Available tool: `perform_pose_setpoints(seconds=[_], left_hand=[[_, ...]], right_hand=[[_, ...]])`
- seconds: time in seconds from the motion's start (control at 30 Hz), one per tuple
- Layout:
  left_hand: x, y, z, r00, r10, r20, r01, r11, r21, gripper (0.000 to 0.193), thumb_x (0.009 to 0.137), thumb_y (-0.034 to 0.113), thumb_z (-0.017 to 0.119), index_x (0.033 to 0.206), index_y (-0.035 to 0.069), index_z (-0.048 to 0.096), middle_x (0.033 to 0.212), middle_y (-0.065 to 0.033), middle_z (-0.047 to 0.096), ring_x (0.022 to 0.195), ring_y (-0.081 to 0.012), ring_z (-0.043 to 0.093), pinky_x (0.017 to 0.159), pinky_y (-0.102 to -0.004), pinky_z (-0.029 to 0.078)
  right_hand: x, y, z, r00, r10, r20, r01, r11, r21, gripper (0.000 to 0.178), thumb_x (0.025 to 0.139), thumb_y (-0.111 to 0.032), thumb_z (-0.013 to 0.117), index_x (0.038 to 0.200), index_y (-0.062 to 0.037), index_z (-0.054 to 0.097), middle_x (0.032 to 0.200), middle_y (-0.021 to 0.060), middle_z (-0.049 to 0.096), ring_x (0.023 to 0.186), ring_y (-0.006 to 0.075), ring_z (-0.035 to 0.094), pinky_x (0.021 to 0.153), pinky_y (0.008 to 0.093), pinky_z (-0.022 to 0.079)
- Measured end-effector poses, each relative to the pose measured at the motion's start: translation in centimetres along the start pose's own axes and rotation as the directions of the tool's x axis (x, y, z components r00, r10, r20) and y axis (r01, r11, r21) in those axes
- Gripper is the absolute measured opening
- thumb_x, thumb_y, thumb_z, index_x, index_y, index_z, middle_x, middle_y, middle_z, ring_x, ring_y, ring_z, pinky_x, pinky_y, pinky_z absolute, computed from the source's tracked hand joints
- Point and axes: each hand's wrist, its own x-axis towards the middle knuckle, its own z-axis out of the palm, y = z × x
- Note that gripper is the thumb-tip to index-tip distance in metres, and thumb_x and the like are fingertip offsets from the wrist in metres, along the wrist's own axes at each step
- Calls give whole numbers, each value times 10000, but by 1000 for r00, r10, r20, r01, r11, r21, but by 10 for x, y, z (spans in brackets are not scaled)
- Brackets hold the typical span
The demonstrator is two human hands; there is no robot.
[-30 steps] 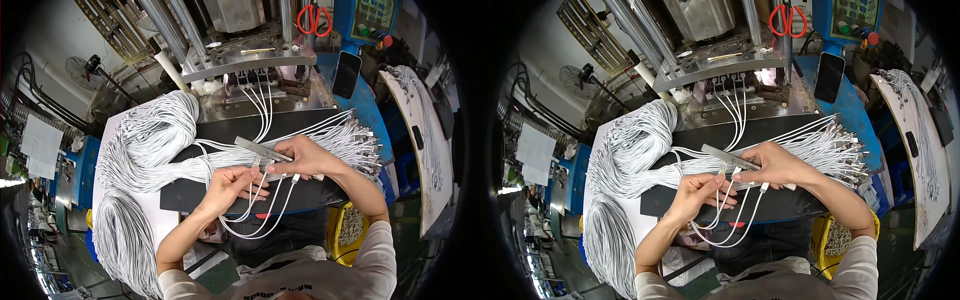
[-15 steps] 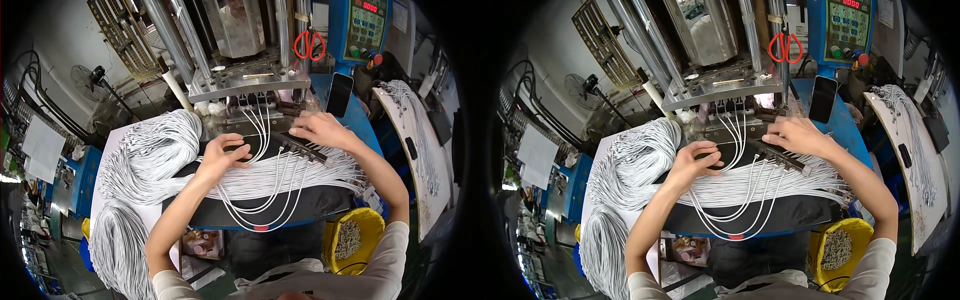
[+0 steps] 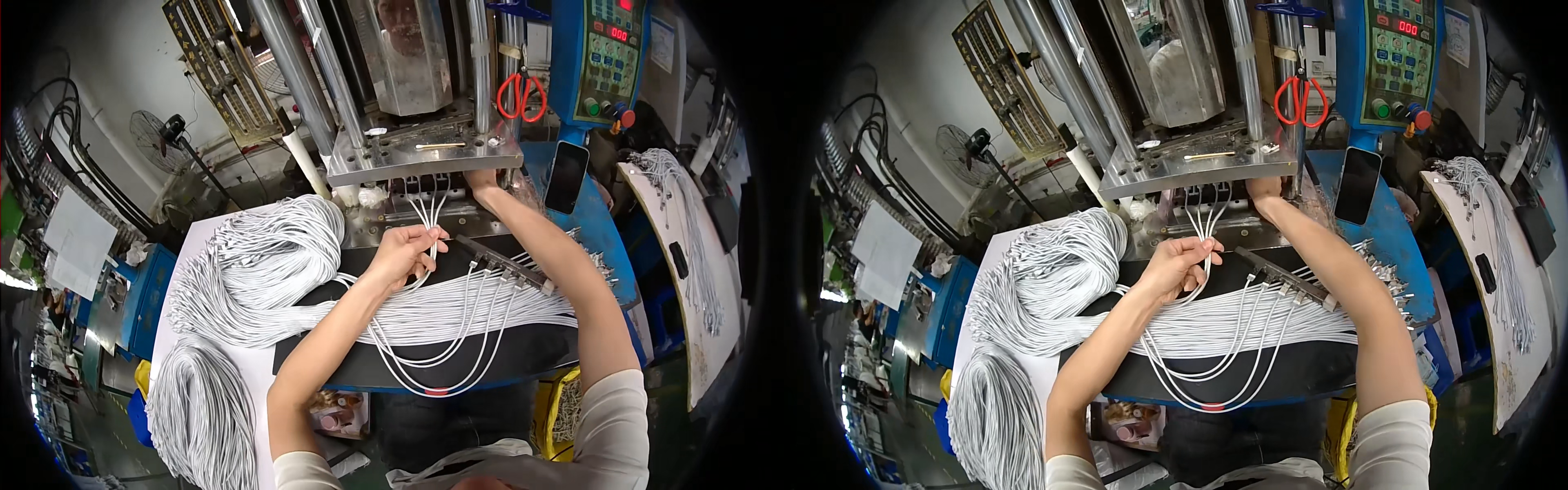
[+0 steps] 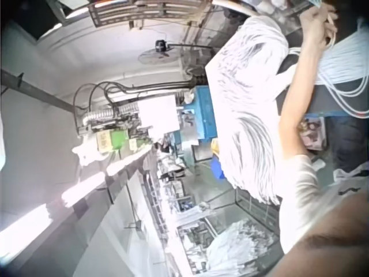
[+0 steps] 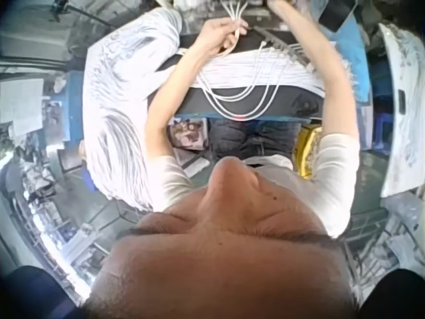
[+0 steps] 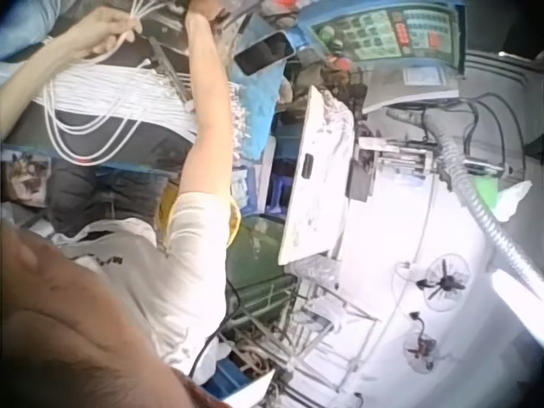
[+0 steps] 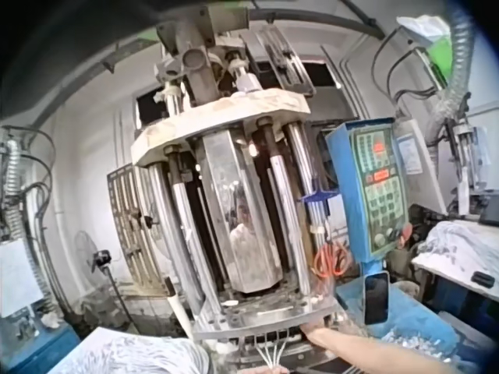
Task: The person aligns cables on a table, fits connector pieces onto the cable ends using a metal fixture, loads the cable ends into a molding machine press, operates the machine, and removes the finished cables.
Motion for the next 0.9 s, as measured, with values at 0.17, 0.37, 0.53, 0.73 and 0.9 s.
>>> perform_pose_setpoints(seconds=[0.17,0.37,0.53,0.73,0.9], left_hand=[[-24,30,10,980,188,-70,-172,968,182,303,1032,231,656,1089,-64,692,920,-102,751,505,-79,625,377,-190,436],[-145,69,15,954,247,-168,-146,875,461,289,1040,208,634,1041,-75,695,925,-134,750,466,-119,622,382,-208,476],[-109,71,-146,537,487,-689,-262,872,412,494,1070,388,550,859,-44,667,670,-122,674,382,-146,526,349,-286,351],[-99,61,-154,544,345,-765,-138,936,324,538,1047,439,584,717,14,612,510,-93,578,343,-147,471,325,-271,311],[-88,39,14,930,334,-153,-213,829,517,588,997,472,669,715,-40,732,565,-78,664,487,-127,649,480,-241,507]], right_hand=[[-8,26,-49,955,217,202,-296,665,686,120,1020,-212,602,1055,-99,627,777,25,581,664,210,597,538,471,480],[-106,-127,-169,867,184,463,-287,944,163,312,1009,-333,645,1034,-25,602,801,134,658,703,332,657,615,496,505],[-117,-139,-177,756,-187,628,377,908,-184,447,986,-416,661,951,25,596,840,242,700,834,443,691,712,539,519],[-143,-144,-256,739,-290,608,452,883,-127,404,995,-369,641,1029,28,571,945,236,674,901,440,653,774,519,507],[-187,-124,-311,715,-281,641,508,838,-200,325,1010,-301,621,991,21,590,929,190,584,858,417,588,748,501,474]])
